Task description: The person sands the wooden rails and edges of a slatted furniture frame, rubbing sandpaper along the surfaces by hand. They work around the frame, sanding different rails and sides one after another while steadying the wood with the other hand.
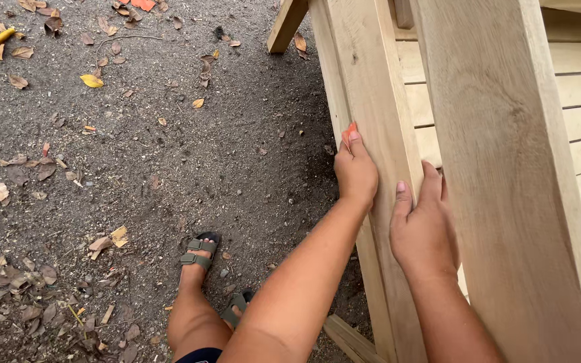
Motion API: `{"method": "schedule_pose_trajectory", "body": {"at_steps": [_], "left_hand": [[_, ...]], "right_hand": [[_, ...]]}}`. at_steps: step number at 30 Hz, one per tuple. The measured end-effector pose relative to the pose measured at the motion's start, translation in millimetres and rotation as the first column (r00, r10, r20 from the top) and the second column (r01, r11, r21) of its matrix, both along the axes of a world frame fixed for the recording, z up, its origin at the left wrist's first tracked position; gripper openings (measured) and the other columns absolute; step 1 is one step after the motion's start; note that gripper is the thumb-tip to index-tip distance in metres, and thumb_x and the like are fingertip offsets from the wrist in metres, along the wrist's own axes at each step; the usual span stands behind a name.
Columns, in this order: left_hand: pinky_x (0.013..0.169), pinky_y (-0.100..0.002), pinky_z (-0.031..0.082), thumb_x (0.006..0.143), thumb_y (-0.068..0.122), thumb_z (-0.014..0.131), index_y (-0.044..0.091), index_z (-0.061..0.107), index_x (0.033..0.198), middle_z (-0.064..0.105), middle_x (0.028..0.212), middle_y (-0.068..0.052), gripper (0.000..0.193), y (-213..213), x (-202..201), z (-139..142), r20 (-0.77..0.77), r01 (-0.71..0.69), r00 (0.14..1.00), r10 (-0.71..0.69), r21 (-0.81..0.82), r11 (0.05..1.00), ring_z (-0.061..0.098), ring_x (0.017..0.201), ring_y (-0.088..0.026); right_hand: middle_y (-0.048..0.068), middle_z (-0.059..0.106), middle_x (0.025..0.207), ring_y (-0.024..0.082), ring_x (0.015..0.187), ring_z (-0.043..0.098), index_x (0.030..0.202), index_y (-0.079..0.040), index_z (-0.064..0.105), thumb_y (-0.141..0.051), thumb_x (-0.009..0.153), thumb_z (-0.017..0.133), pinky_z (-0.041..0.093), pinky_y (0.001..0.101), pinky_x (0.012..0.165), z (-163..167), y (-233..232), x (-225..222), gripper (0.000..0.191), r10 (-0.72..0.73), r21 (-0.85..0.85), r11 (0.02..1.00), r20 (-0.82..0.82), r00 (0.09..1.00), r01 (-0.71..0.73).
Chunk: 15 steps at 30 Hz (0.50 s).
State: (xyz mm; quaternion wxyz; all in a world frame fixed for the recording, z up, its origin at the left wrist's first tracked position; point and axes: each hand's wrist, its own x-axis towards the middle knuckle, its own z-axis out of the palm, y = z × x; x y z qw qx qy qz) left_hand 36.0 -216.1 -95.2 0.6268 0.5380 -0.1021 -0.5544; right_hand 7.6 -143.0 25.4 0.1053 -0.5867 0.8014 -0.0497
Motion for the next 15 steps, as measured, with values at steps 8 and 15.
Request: {"method": "schedule_pose_trajectory", "body": {"at_steps": [8, 15], "left_hand": [[0.1, -0.035, 0.051, 0.108, 0.031, 0.036, -0.003, 0.061, 0.135, 0.073, 0.124, -0.017, 0.05, 124.6, -42.7, 26.0, -0.133, 0.087, 0.988, -0.08, 0.05, 0.995, 0.069, 0.117, -0.023], [0.096, -0.04, 0.052, 0.106, 0.034, 0.035, 0.003, 0.059, 0.14, 0.071, 0.122, -0.024, 0.052, -8.0, -2.1, 6.2, 0.207, -0.018, 0.978, -0.008, 0.123, 0.992, 0.068, 0.113, -0.038]], "right_hand": [[0.02, 0.044, 0.156, 0.045, 0.126, 0.055, 0.152, -0.009, 0.037, -0.034, 0.102, 0.046, 0.048, 0.0539, 0.097, 0.4, -0.4, -4.0, 0.056, 0.056, -0.05, 0.997, 0.044, 0.997, -0.054], [0.023, 0.045, 0.153, 0.045, 0.126, 0.055, 0.153, -0.007, 0.036, -0.032, 0.103, 0.046, 0.047, 0.0529, 0.099, -3.8, -0.5, -8.7, 0.057, 0.05, -0.051, 0.998, 0.068, 0.996, -0.046]]}}
